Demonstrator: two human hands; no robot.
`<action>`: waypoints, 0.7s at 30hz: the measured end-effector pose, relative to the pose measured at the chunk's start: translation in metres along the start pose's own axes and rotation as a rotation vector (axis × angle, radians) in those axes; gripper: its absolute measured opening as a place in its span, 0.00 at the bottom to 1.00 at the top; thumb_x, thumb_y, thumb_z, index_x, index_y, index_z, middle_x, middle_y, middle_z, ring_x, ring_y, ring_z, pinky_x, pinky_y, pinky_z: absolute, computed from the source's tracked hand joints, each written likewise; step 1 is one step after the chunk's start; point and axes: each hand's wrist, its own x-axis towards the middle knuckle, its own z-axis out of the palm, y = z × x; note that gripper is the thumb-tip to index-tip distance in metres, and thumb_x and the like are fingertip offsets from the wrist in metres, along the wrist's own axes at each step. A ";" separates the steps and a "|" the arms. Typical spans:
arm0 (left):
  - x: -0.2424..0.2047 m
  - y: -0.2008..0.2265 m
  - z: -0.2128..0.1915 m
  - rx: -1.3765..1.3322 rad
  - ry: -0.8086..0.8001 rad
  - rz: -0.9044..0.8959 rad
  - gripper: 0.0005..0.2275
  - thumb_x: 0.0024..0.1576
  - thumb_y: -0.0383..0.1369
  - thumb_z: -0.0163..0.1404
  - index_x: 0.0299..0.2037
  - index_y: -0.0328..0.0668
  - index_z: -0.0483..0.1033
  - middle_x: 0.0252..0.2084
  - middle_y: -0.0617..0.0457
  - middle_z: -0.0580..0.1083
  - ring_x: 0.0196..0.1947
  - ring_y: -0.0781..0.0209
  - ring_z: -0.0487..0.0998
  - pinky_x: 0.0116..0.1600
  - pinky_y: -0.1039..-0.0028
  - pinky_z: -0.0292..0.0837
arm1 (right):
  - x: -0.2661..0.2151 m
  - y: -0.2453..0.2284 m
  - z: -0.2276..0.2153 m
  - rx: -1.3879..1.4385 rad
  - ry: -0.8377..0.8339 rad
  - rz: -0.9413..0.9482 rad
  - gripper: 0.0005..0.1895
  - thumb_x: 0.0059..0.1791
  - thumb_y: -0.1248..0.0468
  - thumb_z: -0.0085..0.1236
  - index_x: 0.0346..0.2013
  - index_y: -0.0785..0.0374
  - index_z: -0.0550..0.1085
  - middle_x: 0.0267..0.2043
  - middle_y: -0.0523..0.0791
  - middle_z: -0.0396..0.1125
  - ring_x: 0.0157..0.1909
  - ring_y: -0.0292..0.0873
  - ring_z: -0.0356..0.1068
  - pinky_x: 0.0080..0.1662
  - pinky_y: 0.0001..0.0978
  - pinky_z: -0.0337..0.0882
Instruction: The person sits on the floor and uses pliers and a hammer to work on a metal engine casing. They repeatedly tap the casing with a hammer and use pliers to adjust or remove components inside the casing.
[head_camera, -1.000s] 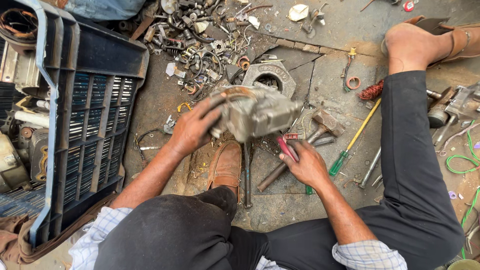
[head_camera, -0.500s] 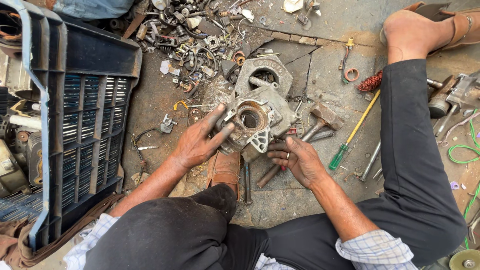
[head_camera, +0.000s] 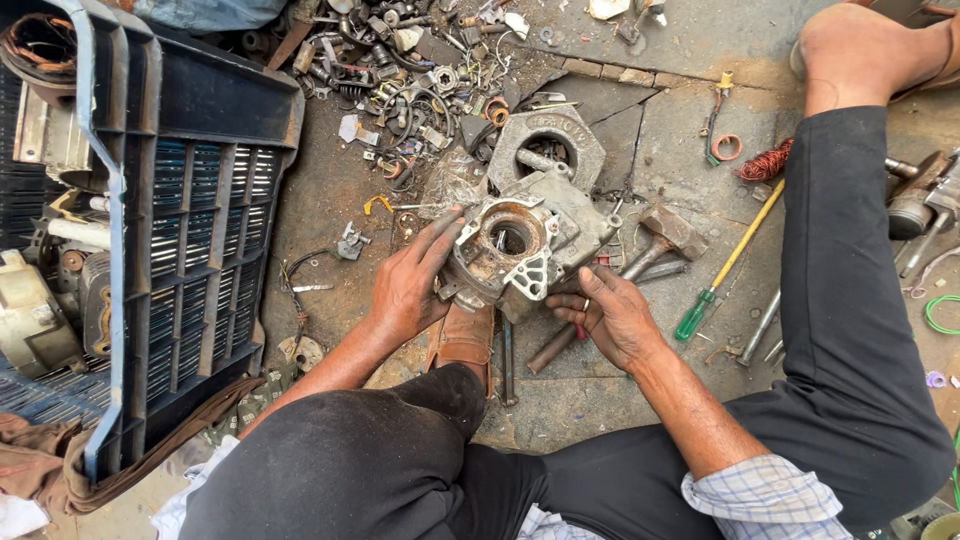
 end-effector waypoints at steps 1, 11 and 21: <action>0.000 0.000 -0.001 -0.018 0.005 -0.008 0.42 0.41 0.28 0.67 0.70 0.47 0.63 0.73 0.48 0.62 0.59 0.45 0.78 0.55 0.63 0.79 | 0.001 0.001 0.001 -0.009 0.004 0.006 0.29 0.50 0.50 0.59 0.55 0.70 0.68 0.49 0.53 0.71 0.50 0.49 0.75 0.50 0.39 0.75; -0.010 -0.005 0.010 -0.123 -0.086 -0.190 0.44 0.46 0.21 0.59 0.75 0.62 0.55 0.70 0.43 0.65 0.57 0.38 0.78 0.55 0.60 0.80 | 0.005 0.009 0.000 -0.044 0.005 0.024 0.29 0.50 0.51 0.60 0.55 0.71 0.68 0.48 0.54 0.72 0.50 0.50 0.75 0.50 0.40 0.75; -0.029 -0.024 0.024 -0.102 -0.380 -0.116 0.47 0.47 0.18 0.56 0.76 0.66 0.46 0.73 0.37 0.56 0.58 0.38 0.76 0.56 0.56 0.80 | 0.013 0.024 -0.012 -0.119 0.087 0.075 0.39 0.46 0.47 0.62 0.61 0.71 0.63 0.54 0.56 0.67 0.52 0.52 0.74 0.51 0.40 0.76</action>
